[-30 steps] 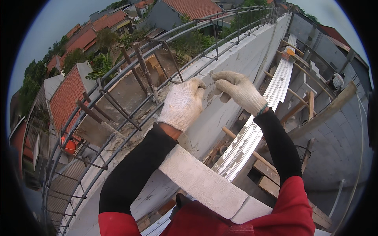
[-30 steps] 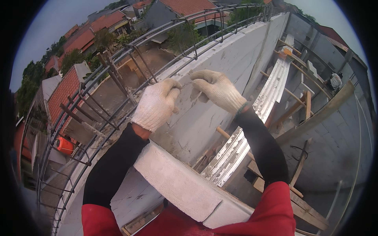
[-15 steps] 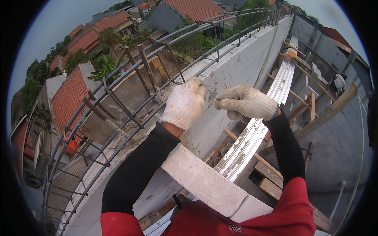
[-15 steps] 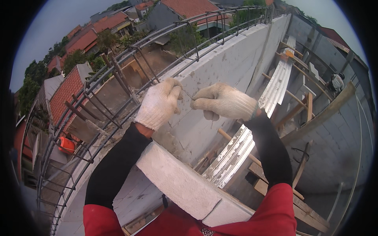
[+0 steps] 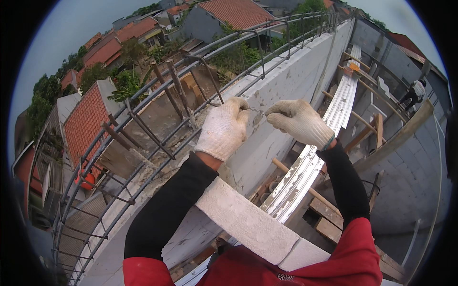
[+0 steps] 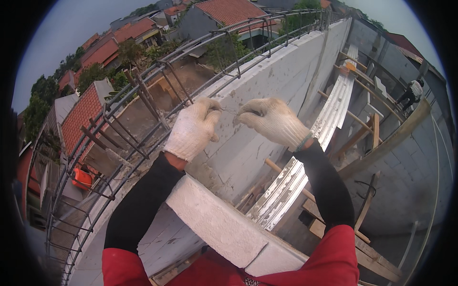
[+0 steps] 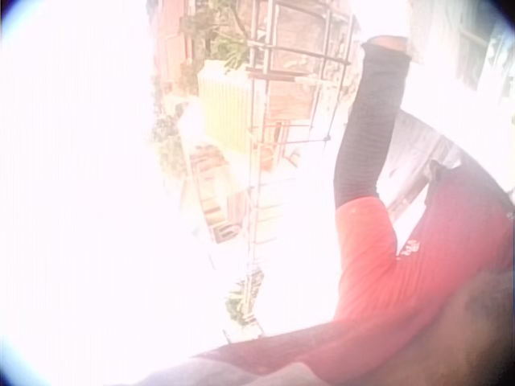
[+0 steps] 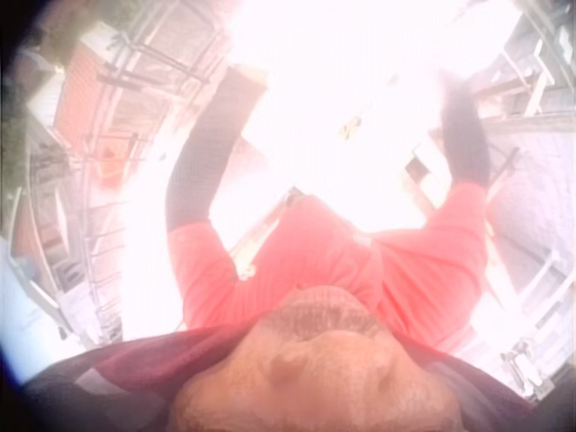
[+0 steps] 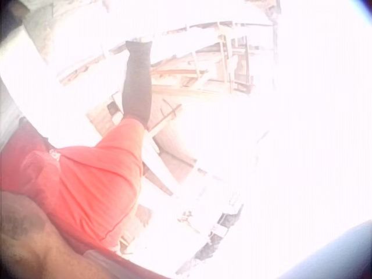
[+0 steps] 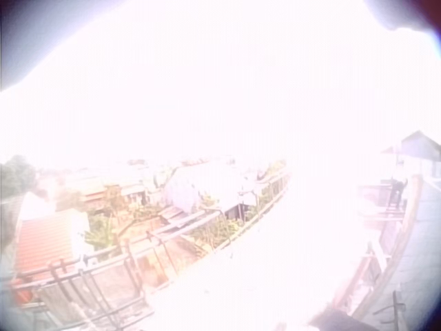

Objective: The person walks along a narrow wooden plank on scaffolding and picks up a large white concrete block. They position the block against a metal railing and secure it by tying a wire around the block and the railing structure.

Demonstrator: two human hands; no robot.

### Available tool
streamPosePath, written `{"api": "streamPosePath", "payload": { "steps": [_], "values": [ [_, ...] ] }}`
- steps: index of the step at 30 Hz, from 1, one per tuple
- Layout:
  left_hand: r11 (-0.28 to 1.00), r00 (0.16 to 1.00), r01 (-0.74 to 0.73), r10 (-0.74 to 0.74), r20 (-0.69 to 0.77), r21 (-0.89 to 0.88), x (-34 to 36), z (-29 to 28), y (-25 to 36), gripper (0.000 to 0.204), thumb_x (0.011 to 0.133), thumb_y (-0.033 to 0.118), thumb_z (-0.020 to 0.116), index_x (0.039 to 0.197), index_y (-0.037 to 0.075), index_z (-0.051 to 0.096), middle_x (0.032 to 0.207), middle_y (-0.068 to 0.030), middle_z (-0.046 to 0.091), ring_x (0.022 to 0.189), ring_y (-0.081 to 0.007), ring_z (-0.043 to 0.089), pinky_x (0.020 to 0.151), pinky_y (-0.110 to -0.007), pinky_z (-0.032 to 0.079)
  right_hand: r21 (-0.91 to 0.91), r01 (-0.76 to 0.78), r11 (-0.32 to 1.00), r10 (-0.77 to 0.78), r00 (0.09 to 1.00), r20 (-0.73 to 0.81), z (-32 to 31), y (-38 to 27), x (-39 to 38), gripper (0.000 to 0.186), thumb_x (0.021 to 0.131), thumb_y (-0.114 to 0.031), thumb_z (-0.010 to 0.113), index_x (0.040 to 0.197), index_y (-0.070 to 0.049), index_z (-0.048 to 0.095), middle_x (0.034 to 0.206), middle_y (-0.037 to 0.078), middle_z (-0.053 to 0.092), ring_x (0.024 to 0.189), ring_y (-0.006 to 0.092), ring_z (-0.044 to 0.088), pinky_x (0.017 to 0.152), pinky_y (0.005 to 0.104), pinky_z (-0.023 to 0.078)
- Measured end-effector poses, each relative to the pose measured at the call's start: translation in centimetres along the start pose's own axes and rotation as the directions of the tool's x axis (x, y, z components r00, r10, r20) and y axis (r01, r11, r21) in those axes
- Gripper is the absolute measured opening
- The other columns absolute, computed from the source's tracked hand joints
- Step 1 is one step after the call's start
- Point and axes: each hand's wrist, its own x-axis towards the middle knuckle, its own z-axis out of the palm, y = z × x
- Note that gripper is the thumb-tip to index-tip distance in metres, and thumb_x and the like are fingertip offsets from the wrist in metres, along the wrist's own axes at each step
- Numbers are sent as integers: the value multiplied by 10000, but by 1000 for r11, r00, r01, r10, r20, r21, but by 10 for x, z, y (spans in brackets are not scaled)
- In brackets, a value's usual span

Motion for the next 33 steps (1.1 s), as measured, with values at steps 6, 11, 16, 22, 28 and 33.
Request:
{"api": "streamPosePath", "payload": {
  "steps": [6,11,16,22,28,33],
  "values": [
    [994,999,-48,47,-7,-95,-2,-2,7,339,1093,183,636,1333,-46,705,1139,-233,796,749,-287,828,673,-408,655,299,-2,954,-60,978,198,-20,7,-8,410,1064,-314,735,1301,7,830,905,85,782,772,144,709,717,320,594],
    [980,999,40,-43,-12,-193,-2,-1,13,304,1098,191,653,1271,-44,737,1116,-194,798,709,-232,800,651,-364,635,382,-50,923,-43,972,230,-4,39,9,484,1075,-423,759,1320,-11,824,915,74,786,736,138,726,682,308,583],
    [969,997,22,-38,-61,-248,-3,-2,16,296,1109,197,657,1256,-44,742,1095,-166,803,691,-199,785,657,-334,617,400,-109,910,-95,884,458,30,28,1,498,1083,-482,756,1319,-49,828,873,58,786,693,135,735,634,295,565],
    [940,988,148,-131,77,-308,-6,-13,21,399,1109,135,586,1469,-31,620,1247,-183,791,855,-198,817,729,-341,641,190,-46,981,-6,964,265,1,19,6,445,1109,-413,722,1321,-32,811,961,98,828,787,161,771,726,321,616],
    [973,997,56,-40,72,-222,-3,-6,10,496,1085,90,535,1572,-10,541,1341,-224,756,941,-239,839,796,-363,670,-22,109,994,-110,994,-28,2,24,0,502,1066,-432,702,1377,-51,804,1285,198,820,1130,275,814,1001,444,634],
    [987,998,29,-21,54,-157,-5,-6,8,500,1084,90,538,1572,-15,543,1320,-231,761,941,-252,842,765,-371,672,79,167,983,-161,984,-82,16,13,9,481,1066,-381,706,1406,-51,788,1259,168,824,1068,253,810,961,406,638]
  ]
}}
